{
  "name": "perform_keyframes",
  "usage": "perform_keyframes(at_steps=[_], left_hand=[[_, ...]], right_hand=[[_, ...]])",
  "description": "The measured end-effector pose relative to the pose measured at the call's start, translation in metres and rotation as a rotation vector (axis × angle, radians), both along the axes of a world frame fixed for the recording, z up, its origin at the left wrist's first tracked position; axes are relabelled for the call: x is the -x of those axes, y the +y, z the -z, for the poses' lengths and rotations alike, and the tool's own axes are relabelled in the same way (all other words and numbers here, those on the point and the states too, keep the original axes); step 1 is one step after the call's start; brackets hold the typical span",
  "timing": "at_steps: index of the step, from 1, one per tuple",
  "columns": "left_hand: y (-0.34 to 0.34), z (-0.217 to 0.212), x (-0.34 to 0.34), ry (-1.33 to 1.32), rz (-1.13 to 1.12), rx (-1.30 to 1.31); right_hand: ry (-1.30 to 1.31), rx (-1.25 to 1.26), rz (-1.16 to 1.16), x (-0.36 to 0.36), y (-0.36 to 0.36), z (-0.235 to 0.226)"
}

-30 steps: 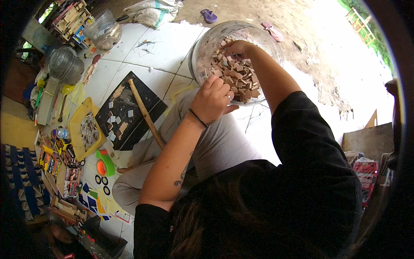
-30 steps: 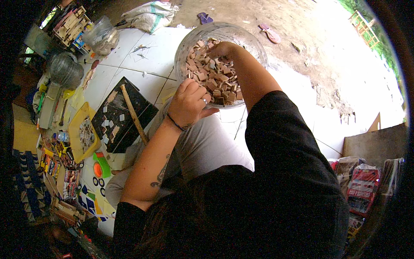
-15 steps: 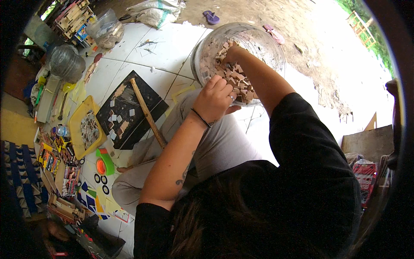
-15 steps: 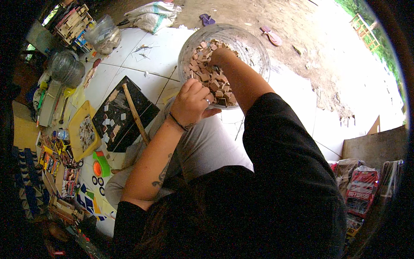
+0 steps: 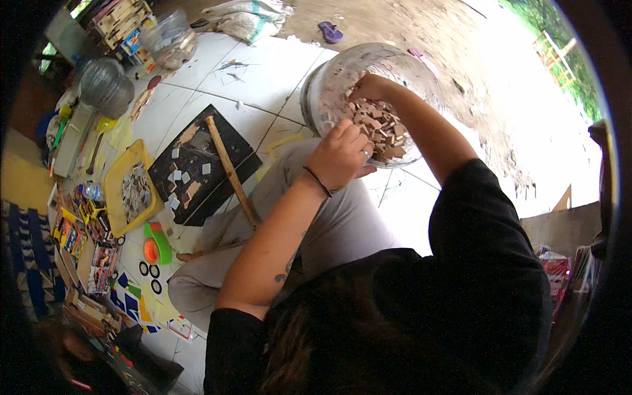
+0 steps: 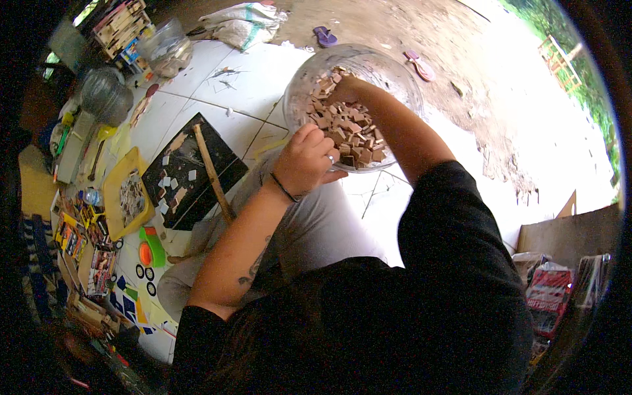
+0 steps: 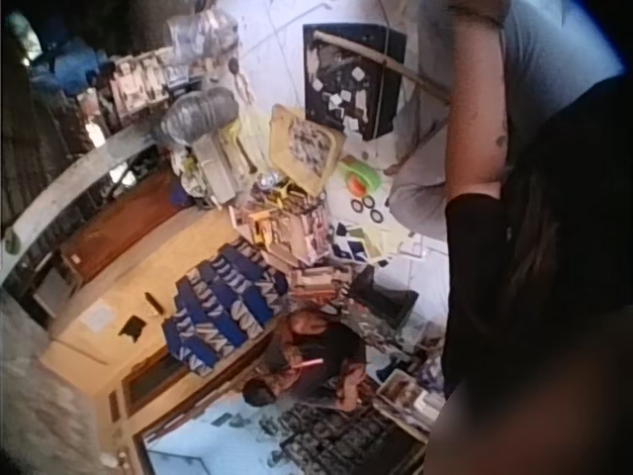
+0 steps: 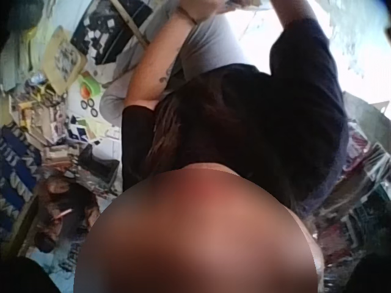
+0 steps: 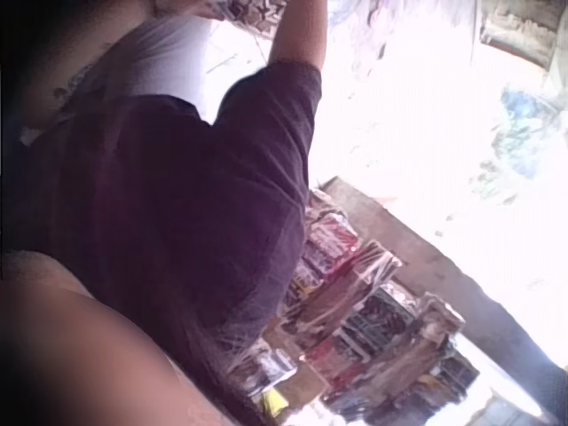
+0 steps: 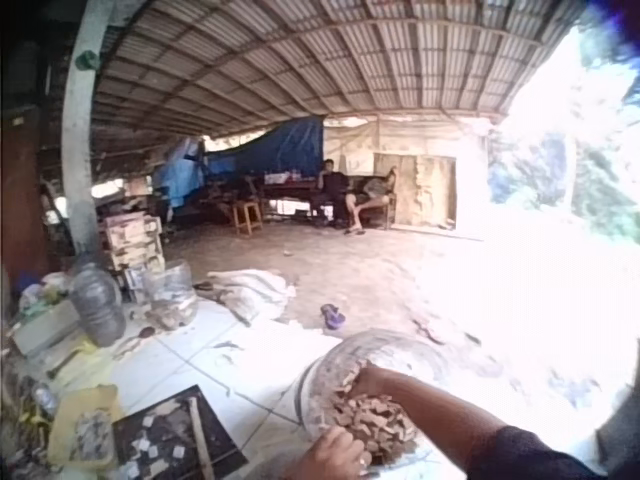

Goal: The person sits on the floor and repeatedly places small rectangular blocks on a black board, then strikes them with a wooden mallet to break them into smaller pieces. The broken pieces are collected and placed into a clear bowl.

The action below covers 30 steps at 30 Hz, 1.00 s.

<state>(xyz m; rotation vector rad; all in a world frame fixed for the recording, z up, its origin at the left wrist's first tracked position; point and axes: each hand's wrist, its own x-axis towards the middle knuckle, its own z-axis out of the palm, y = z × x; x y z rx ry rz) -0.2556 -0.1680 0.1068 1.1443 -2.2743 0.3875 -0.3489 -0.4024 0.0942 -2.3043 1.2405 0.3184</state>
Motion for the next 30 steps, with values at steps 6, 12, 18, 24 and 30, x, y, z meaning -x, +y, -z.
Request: perform_keyframes(at_steps=[6,12,18,24,30], left_hand=[[-0.006,0.013,0.001,0.138,0.053,0.038],[-0.013,0.021,0.005,-0.010,-0.008,0.209],[-0.015,0.021,0.005,0.026,0.016,0.272],[-0.021,0.036,0.013,0.310,0.013,-0.229],[-0.024,0.040,0.000,0.250,-0.025,-0.001]], right_hand=[[-0.677,-0.367,0.112,0.063,0.095,-0.096],[-1.024,-0.307,-0.451,0.026,0.166,-0.193],[-0.446,-0.534,-0.610,-0.136,0.206,-0.200],[-0.208,-0.490,-0.625,-0.307,0.234,-0.061],[0.026,-0.211,-0.572,-0.372,0.250,0.016]])
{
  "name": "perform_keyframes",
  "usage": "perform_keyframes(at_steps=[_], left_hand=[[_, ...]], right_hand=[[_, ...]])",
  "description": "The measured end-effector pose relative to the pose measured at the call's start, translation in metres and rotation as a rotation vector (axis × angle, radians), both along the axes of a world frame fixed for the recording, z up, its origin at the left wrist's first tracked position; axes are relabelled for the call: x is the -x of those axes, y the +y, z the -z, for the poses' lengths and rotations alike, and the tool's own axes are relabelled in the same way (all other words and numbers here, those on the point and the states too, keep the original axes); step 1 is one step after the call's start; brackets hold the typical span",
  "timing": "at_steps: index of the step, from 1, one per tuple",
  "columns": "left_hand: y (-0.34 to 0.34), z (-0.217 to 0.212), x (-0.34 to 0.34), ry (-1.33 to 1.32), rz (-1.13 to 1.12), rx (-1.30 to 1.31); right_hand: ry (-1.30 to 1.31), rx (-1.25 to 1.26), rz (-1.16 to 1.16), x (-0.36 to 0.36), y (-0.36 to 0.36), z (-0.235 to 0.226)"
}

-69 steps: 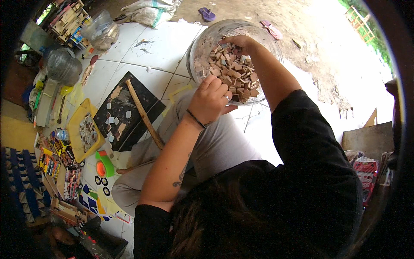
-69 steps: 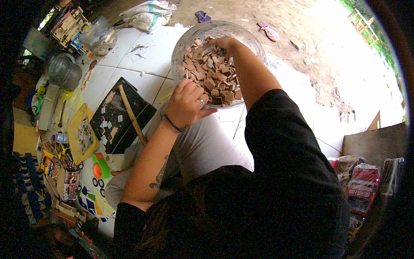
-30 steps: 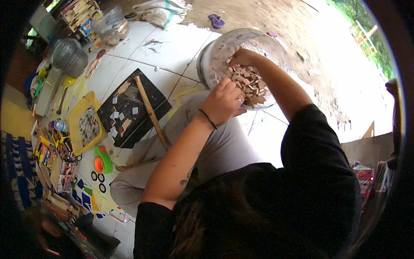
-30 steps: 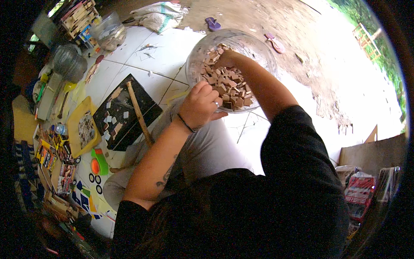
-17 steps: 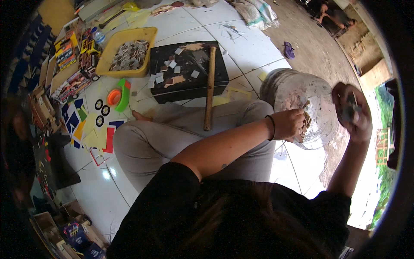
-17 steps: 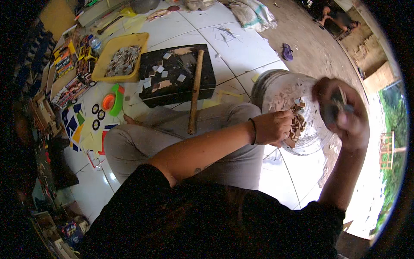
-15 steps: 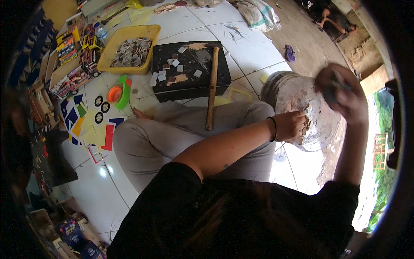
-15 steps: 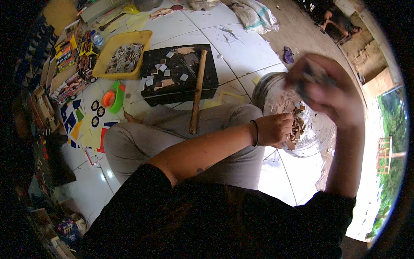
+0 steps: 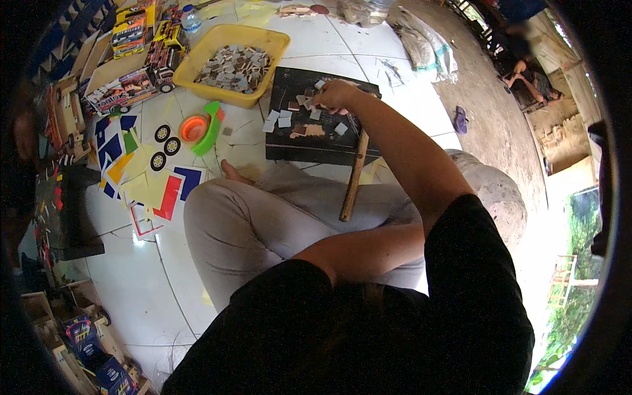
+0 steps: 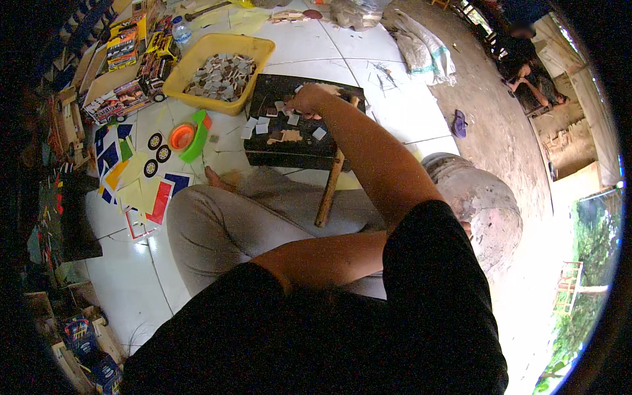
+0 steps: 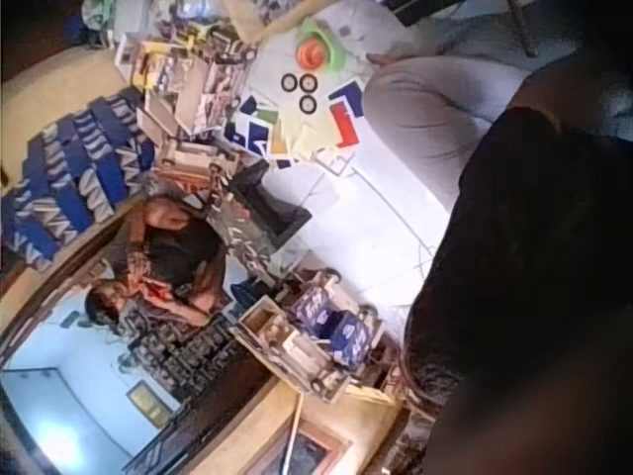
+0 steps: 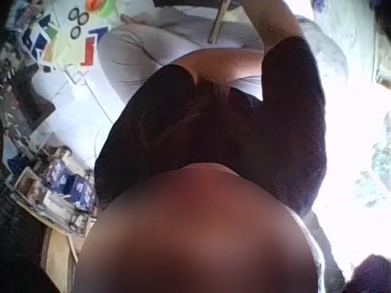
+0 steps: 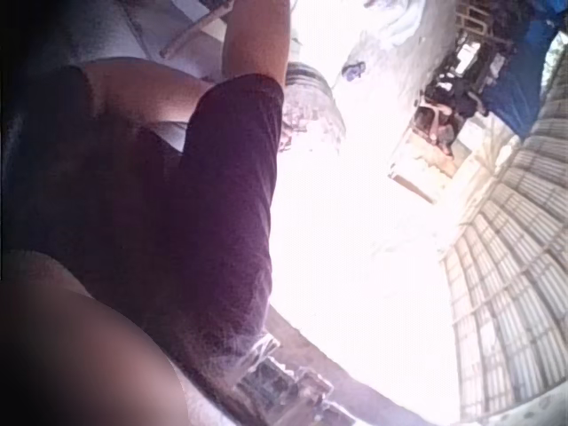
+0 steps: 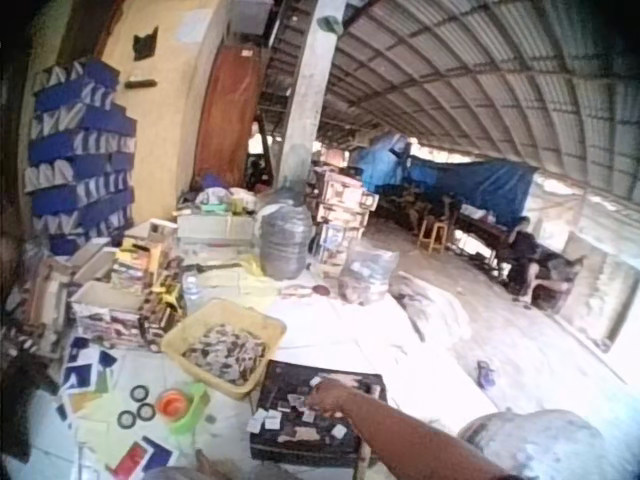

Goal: The person sits on the floor and repeatedly places small rectangular blocks on a black board, then strikes them with a wooden mallet to break them into smaller pieces. The broken pieces are collected and placed into a clear bowl.

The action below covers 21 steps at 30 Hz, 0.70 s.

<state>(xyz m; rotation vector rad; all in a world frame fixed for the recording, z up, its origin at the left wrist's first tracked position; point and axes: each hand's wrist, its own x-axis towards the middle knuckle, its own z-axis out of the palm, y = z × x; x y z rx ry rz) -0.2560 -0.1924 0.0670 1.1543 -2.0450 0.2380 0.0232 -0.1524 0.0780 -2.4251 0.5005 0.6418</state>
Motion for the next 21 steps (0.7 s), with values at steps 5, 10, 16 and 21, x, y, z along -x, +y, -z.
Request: perform_keyframes(at_steps=[5,10,16,21], left_hand=[[0.008,-0.007,-0.020,-0.051,-0.044,0.168],[-0.003,-0.009,-0.028,-0.018,-0.098,0.284],[-0.039,-0.032,-0.054,-0.045,-0.248,0.118],[-0.057,-0.048,-0.102,-0.060,-0.230,-0.187]], right_hand=[[0.109,-0.213,0.088,0.002,0.006,-0.016],[-0.030,-0.050,-0.036,0.023,0.015,-0.061],[-0.795,0.292,-0.461,0.183,-0.027,-0.174],[-0.704,0.616,0.279,0.311,-0.099,-0.164]])
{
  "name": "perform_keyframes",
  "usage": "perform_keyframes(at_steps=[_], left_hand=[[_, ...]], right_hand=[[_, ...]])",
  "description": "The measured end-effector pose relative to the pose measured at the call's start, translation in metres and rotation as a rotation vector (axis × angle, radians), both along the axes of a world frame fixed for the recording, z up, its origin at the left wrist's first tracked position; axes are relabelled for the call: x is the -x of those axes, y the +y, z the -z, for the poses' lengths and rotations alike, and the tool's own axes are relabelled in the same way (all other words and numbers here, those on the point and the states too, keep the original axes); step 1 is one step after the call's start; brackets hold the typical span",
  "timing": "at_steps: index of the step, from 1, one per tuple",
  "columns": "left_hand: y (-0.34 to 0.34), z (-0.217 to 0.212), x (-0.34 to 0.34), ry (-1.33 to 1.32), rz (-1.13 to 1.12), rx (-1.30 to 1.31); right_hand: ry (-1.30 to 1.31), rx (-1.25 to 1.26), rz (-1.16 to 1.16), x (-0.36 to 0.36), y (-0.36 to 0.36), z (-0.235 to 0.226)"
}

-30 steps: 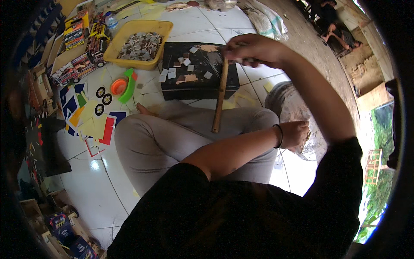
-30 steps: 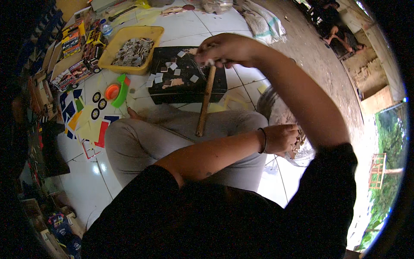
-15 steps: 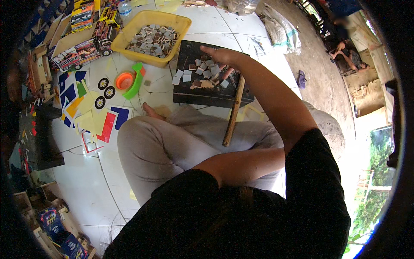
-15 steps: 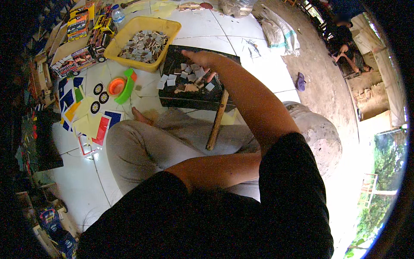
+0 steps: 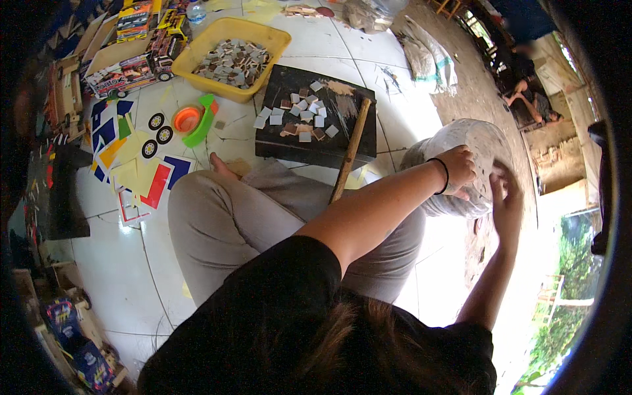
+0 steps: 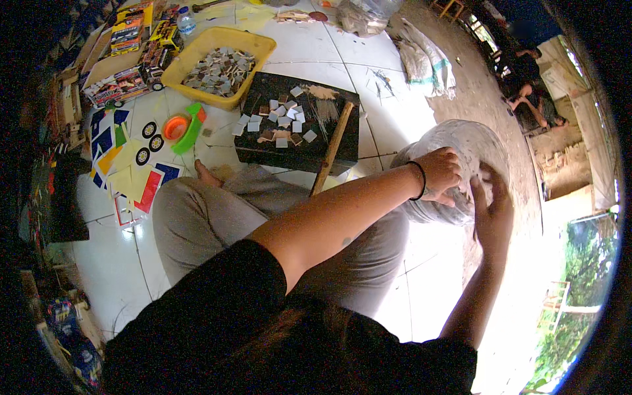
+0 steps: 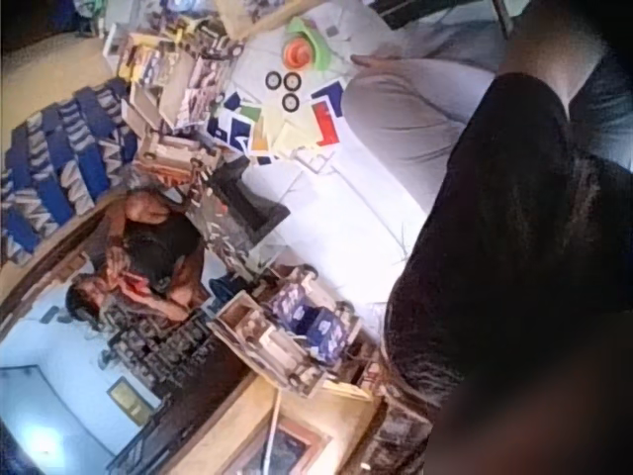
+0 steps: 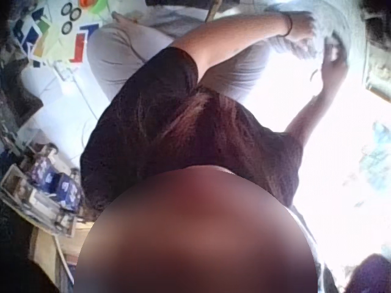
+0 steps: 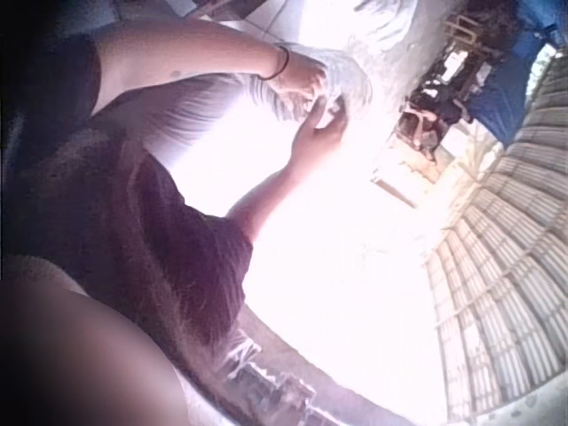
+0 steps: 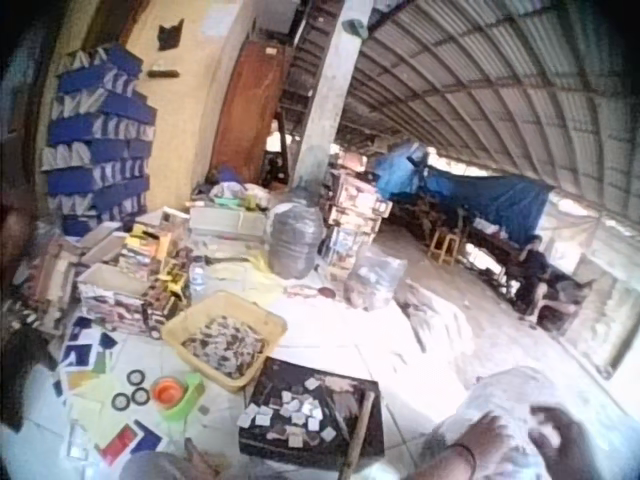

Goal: The person sits on the floor and repeatedly places small rectangular blocks on a black board, then strikes them with a wooden mallet to break them into smaller pieces. The broken pieces are collected and placed into a clear bowl.

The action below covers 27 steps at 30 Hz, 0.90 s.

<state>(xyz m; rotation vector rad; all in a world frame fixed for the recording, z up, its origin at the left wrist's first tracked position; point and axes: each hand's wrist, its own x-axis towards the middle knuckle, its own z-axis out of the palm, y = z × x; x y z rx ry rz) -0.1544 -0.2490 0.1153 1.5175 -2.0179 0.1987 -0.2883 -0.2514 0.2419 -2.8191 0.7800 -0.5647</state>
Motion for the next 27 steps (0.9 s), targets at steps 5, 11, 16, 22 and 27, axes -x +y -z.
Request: perform_keyframes(at_steps=[5,11,16,22,27], left_hand=[[-0.015,-0.006,0.008,-0.013,-0.015,0.137],[0.102,0.019,-0.054,-0.020,-0.223,0.057],[0.247,0.057,-0.115,0.029,-0.704,-0.359],[0.262,0.105,-0.125,0.225,-0.800,-0.122],[0.255,0.117,-0.146,0.237,-0.787,-0.068]], right_hand=[[0.023,0.371,0.004,0.023,-0.087,0.081],[-0.076,0.376,0.091,0.017,-0.135,0.089],[-0.525,0.599,0.034,-0.035,-0.064,0.101],[0.070,0.122,-0.393,-0.170,0.052,0.158],[0.523,0.272,-0.223,-0.235,0.067,0.194]])
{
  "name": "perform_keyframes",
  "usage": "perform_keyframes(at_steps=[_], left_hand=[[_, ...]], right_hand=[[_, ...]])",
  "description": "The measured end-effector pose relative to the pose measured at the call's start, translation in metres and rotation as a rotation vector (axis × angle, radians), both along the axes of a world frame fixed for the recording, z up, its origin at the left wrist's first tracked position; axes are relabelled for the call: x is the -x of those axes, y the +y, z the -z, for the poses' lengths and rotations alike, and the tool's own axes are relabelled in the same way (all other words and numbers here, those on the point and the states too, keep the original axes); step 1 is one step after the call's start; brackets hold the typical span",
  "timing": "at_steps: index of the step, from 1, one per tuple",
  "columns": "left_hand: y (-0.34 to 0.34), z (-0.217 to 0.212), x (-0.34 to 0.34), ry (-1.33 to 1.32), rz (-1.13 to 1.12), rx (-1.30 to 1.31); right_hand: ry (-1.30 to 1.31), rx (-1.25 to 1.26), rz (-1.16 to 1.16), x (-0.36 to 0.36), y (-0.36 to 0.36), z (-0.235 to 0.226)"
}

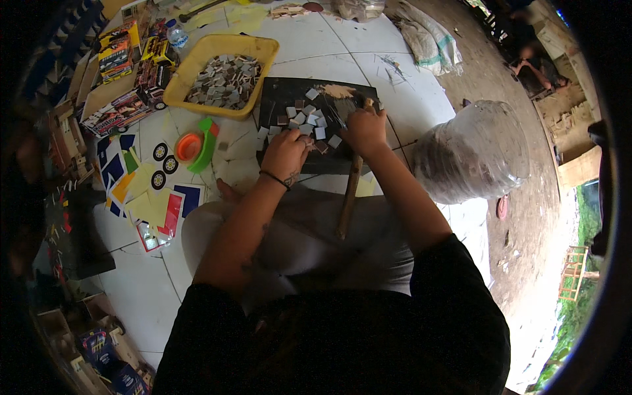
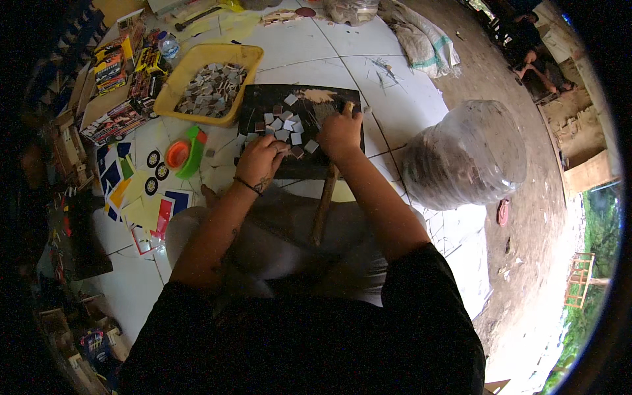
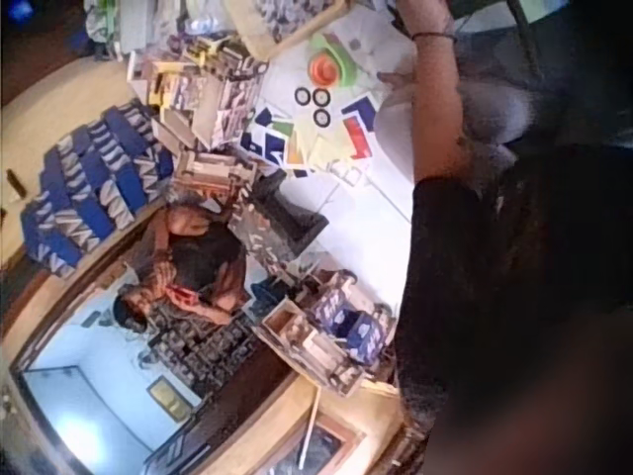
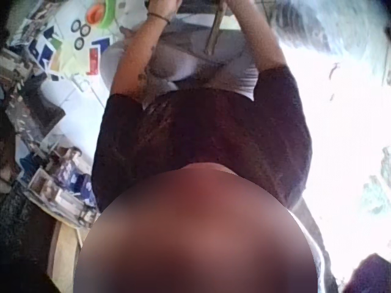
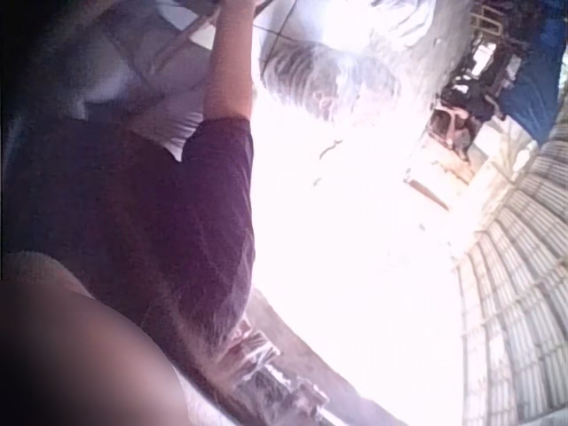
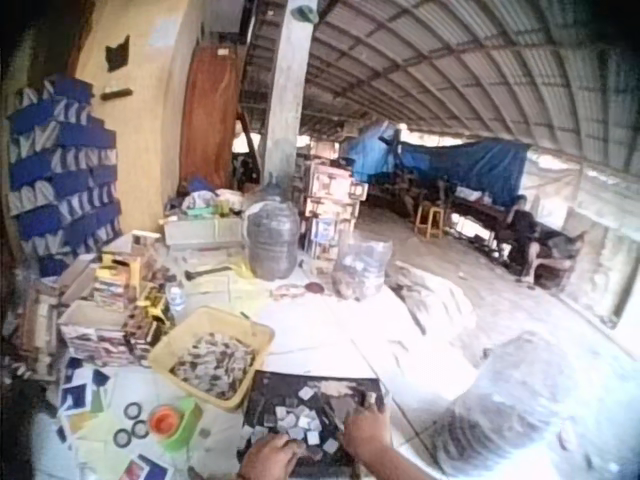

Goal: The person sits on the floor and repeatedly places small rectangular blocks on a black board, then strikes them with a wooden mallet to break them into smaller pieces. The broken pieces are collected and placed into a clear bowl.

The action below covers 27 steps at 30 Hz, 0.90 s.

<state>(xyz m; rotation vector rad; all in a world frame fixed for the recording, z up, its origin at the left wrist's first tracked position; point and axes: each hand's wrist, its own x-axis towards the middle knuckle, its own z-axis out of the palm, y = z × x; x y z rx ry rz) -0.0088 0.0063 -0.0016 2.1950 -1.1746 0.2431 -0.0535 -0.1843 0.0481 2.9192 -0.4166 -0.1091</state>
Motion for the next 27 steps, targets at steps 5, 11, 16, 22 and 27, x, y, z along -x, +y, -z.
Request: perform_keyframes(at_steps=[5,11,16,22,27], left_hand=[[-0.002,-0.011,-0.001,0.163,-0.088,0.149],[-0.003,-0.009,-0.006,0.225,-0.051,0.206],[-0.002,-0.003,-0.006,0.251,-0.018,0.224],[0.000,-0.008,-0.003,0.165,-0.082,0.167],[-0.003,-0.009,-0.003,0.155,-0.034,0.302]], right_hand=[[-0.012,-0.050,0.090,-0.017,-0.011,0.009],[-0.362,-0.714,0.042,0.011,-0.030,-0.009],[-0.425,-0.943,0.157,0.018,-0.022,0.004],[-0.325,-1.371,0.139,0.009,-0.026,0.014],[-0.238,-1.610,0.141,0.018,-0.029,0.003]])
